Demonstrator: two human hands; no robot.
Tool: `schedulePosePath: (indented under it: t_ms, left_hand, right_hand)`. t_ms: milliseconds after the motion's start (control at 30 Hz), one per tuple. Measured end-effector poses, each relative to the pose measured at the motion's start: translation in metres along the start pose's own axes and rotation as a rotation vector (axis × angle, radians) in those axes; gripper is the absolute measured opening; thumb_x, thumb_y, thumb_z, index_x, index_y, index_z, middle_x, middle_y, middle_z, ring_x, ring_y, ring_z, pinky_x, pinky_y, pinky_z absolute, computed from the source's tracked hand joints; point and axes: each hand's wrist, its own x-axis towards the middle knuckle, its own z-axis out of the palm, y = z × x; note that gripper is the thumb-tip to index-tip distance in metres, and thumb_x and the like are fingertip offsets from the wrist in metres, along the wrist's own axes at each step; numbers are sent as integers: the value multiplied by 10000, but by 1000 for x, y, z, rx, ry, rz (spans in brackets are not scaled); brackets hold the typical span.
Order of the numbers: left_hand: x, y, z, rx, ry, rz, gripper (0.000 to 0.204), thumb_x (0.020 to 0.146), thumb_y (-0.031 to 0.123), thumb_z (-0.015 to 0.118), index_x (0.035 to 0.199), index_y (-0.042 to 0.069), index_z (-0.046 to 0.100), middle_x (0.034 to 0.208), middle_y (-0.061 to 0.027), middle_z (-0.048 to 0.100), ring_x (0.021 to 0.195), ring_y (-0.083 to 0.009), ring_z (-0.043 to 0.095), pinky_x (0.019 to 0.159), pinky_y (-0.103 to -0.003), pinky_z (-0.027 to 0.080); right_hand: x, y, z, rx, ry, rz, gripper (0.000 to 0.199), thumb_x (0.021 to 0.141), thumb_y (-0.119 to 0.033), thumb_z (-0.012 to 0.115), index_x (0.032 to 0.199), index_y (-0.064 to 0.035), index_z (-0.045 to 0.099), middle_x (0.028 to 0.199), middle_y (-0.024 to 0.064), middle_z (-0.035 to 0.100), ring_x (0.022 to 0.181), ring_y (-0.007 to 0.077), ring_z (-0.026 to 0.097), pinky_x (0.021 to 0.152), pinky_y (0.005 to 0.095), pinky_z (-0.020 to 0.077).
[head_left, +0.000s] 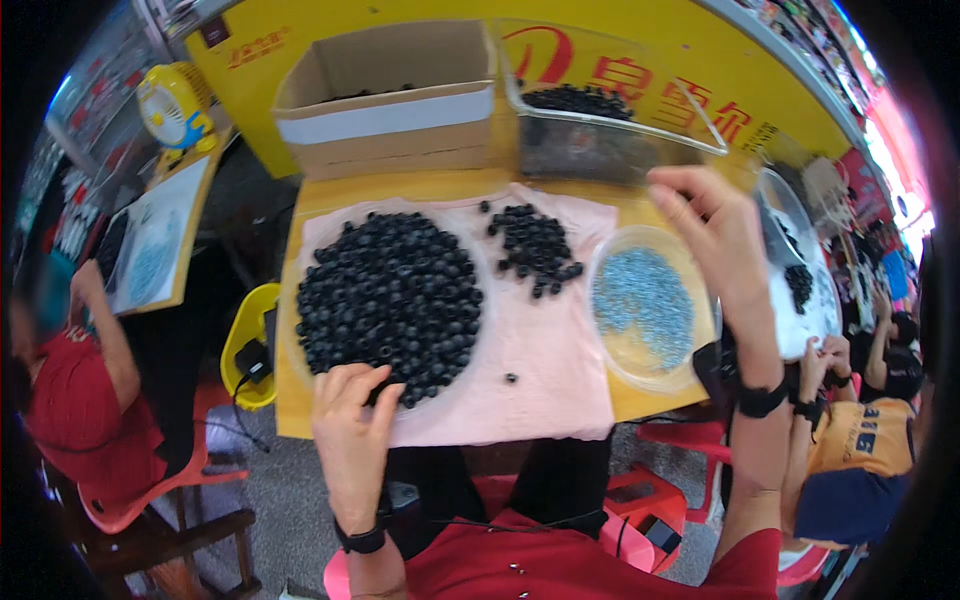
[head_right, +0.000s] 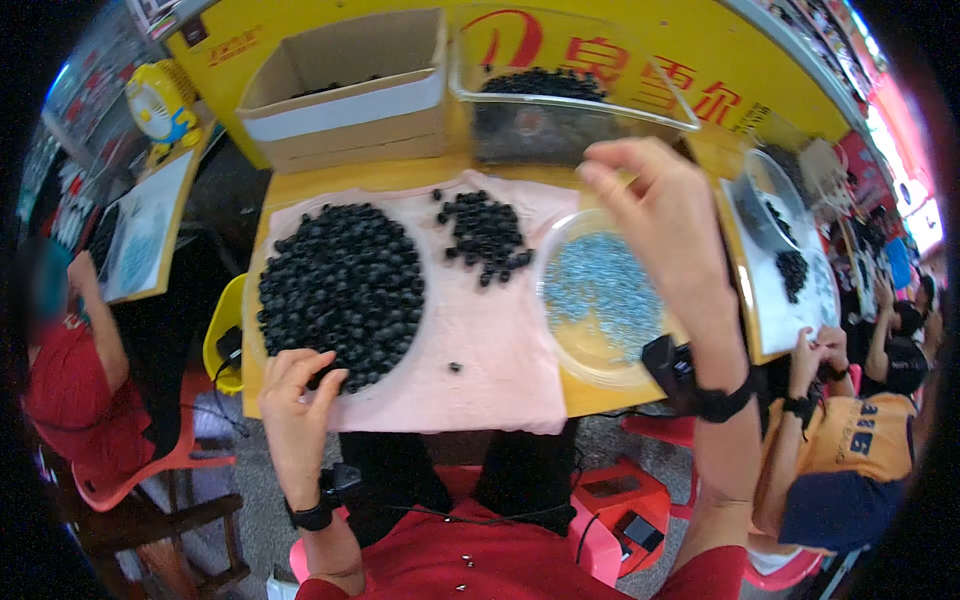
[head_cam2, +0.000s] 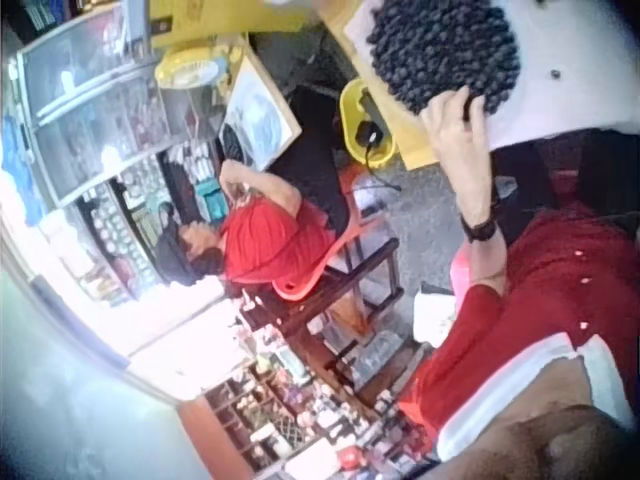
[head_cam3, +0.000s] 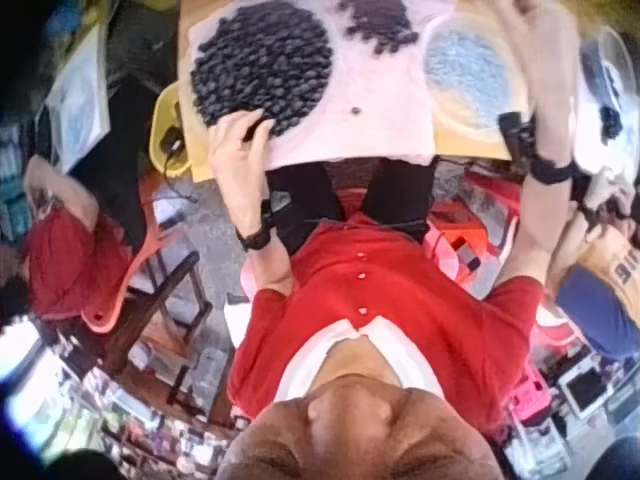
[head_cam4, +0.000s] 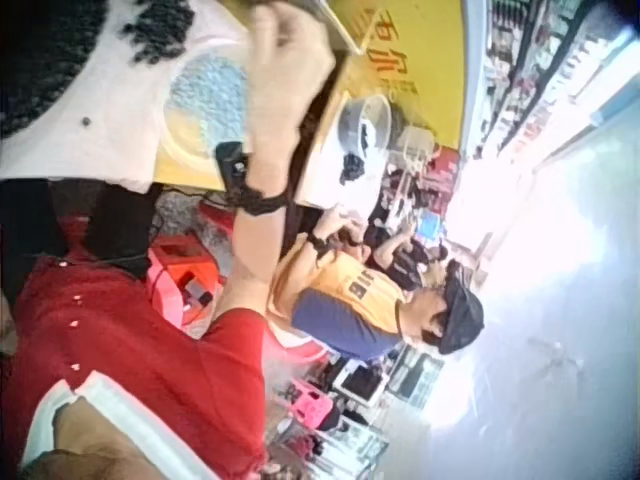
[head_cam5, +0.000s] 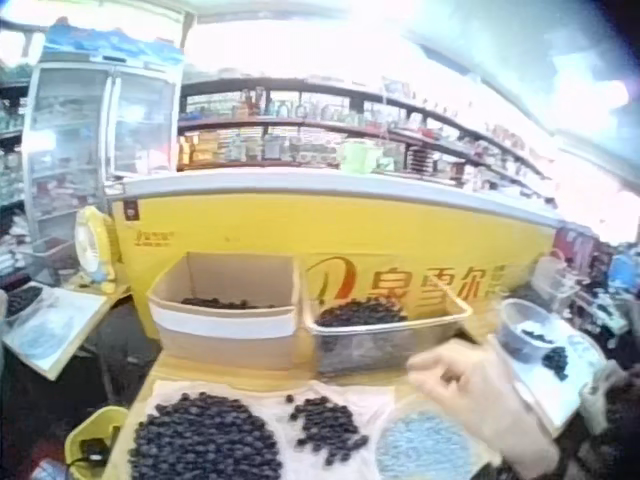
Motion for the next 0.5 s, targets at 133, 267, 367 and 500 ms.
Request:
schedulePosePath:
  t_ms: [133, 267, 367, 500]
  left_hand:
    - [2, 2, 3, 1, 7, -8, 159, 738, 31, 704, 885, -19, 668, 864, -104, 592, 853, -256, 551, 745, -340, 448]
    - [3, 4, 4, -54, 11, -11, 160, 749, 25, 702, 898, -14, 661, 871, -95, 594, 846, -227, 559, 711, -318, 449]
    - [-1, 13, 1, -123, 38, -36, 153, 755, 16, 701, 899, -11, 658, 898, -83, 600, 823, -190, 565, 687, -290, 442]
    - [-17, 25, 1, -344, 57, -65, 167, 763, -41, 666, 927, -9, 655, 949, -71, 612, 811, -133, 565, 712, -246, 447]
  right_hand:
    - [-52, 9, 5, -22, -69, -30, 115, 791, -117, 681, 848, -18, 671, 791, 140, 642, 622, 251, 598, 575, 325, 459]
    - [-93, 33, 16, -77, -165, 70, 91, 761, -95, 695, 803, -22, 661, 784, 126, 640, 666, 293, 619, 596, 366, 479]
    - [-110, 44, 25, -95, -160, 115, 93, 750, -95, 702, 789, -27, 653, 779, 123, 631, 695, 313, 626, 615, 391, 490]
    - [-121, 48, 36, -159, -94, 126, 100, 741, -101, 704, 791, -49, 635, 784, 114, 612, 717, 317, 625, 625, 406, 494]
